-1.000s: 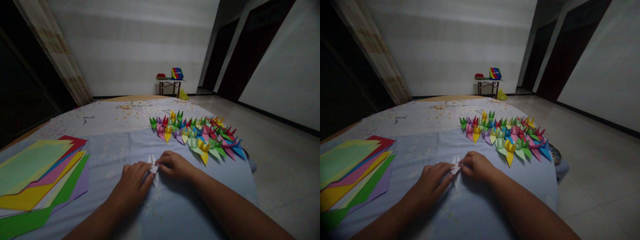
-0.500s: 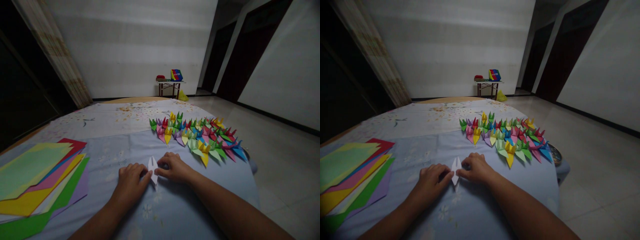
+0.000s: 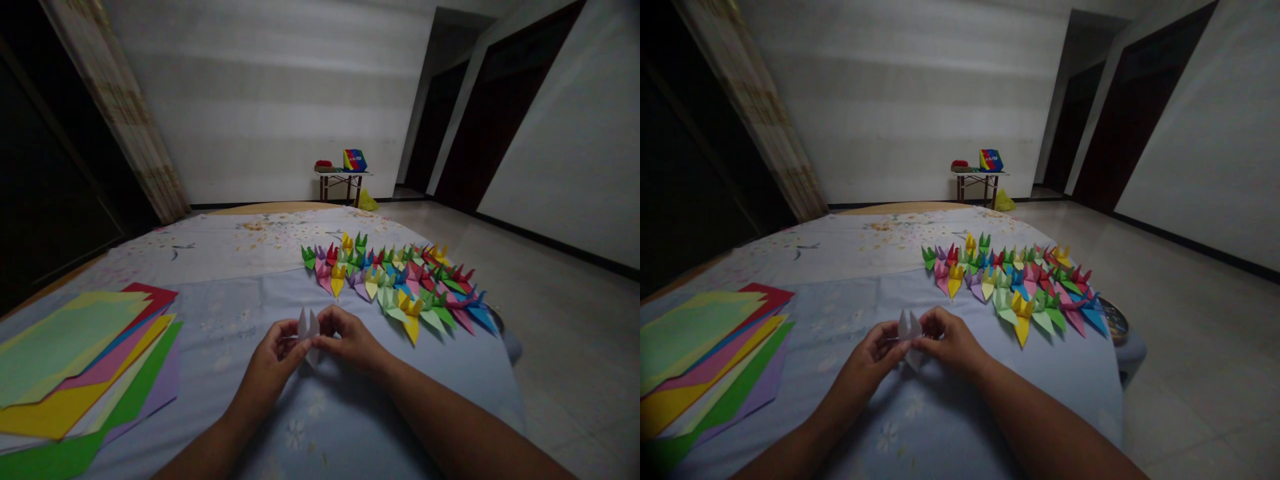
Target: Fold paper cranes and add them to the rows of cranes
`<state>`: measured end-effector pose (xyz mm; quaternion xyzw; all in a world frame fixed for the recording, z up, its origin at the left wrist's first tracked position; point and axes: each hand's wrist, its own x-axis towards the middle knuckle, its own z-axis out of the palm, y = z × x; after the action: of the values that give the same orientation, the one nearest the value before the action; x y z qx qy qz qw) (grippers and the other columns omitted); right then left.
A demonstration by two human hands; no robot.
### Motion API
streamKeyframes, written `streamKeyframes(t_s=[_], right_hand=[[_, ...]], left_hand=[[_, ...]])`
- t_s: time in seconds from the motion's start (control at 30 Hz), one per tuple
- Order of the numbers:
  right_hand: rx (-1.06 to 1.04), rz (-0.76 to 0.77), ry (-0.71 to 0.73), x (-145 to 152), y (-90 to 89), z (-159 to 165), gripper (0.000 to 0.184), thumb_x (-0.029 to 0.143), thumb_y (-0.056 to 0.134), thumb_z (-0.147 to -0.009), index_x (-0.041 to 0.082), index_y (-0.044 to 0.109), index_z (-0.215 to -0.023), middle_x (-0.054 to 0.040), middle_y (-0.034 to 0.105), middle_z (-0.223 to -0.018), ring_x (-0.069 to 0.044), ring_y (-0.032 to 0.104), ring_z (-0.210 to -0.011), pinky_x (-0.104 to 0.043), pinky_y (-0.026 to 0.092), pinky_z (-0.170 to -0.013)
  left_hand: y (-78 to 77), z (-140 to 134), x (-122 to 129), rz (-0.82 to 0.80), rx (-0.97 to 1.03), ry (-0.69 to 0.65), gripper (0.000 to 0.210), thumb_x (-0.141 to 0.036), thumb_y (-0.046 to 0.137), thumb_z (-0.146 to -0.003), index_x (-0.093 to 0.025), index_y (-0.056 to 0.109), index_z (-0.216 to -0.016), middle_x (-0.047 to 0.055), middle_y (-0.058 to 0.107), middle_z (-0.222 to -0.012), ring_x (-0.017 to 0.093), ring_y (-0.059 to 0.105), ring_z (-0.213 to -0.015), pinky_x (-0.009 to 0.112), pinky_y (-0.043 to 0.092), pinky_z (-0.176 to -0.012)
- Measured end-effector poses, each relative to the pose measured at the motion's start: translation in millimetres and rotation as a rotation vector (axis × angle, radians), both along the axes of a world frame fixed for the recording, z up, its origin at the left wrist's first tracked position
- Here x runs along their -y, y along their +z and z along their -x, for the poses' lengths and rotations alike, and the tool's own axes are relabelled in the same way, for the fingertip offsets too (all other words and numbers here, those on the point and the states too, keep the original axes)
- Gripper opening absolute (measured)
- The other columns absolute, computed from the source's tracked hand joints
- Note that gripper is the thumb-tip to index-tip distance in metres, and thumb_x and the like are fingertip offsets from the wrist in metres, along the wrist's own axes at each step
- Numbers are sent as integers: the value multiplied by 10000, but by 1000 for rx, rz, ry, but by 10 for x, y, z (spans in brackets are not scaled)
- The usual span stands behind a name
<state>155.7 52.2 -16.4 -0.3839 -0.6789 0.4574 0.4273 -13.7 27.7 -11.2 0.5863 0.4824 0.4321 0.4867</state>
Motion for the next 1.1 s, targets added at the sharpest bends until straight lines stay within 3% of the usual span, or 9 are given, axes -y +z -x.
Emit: streamKeyframes(t_s=[0.1,0.3,0.4,0.67,0.9,1.1], right_hand=[[22,-36,29,50,40,31,263,367,658,-715,155,540,-816,14,539,-703,-90,465,-608,-228,397,-593],[-73,-71,-23,12,81,-38,271,345,596,-772,165,566,-971,-27,597,-822,-111,523,-685,-262,427,-660],[-118,-37,-41,-53,156,-64,266,357,584,-781,167,595,-966,-20,594,-785,-110,526,-667,-265,429,-645],[-217,135,205,-208,422,54,250,345,692,-685,144,658,-830,12,598,-672,-80,513,-585,-242,422,-604],[-266,204,276,-303,422,97,246,332,719,-662,144,680,-816,13,616,-660,-62,498,-554,-208,400,-562],[-366,188,264,-272,289,139,235,353,701,-688,164,695,-828,17,615,-636,-61,488,-543,-205,391,-549]], left_hand=[[33,-14,11,22,66,-86,268,-373,602,-759,-160,584,-922,44,657,-871,207,612,-853,322,457,-779],[47,-7,26,124,214,-68,278,-388,631,-746,-153,635,-895,17,656,-757,164,585,-710,249,430,-660],[95,-10,33,161,269,-82,303,-390,652,-727,-149,644,-911,19,659,-731,154,572,-667,239,422,-634],[181,16,33,170,296,-114,348,-414,639,-736,-163,658,-977,24,667,-740,148,565,-646,233,410,-628],[109,66,-13,191,368,-114,364,-401,629,-748,-157,648,-1017,32,651,-725,169,576,-644,266,420,-649],[106,72,-13,238,418,-145,323,-382,622,-759,-171,658,-1001,37,661,-757,172,576,-665,278,428,-675]])
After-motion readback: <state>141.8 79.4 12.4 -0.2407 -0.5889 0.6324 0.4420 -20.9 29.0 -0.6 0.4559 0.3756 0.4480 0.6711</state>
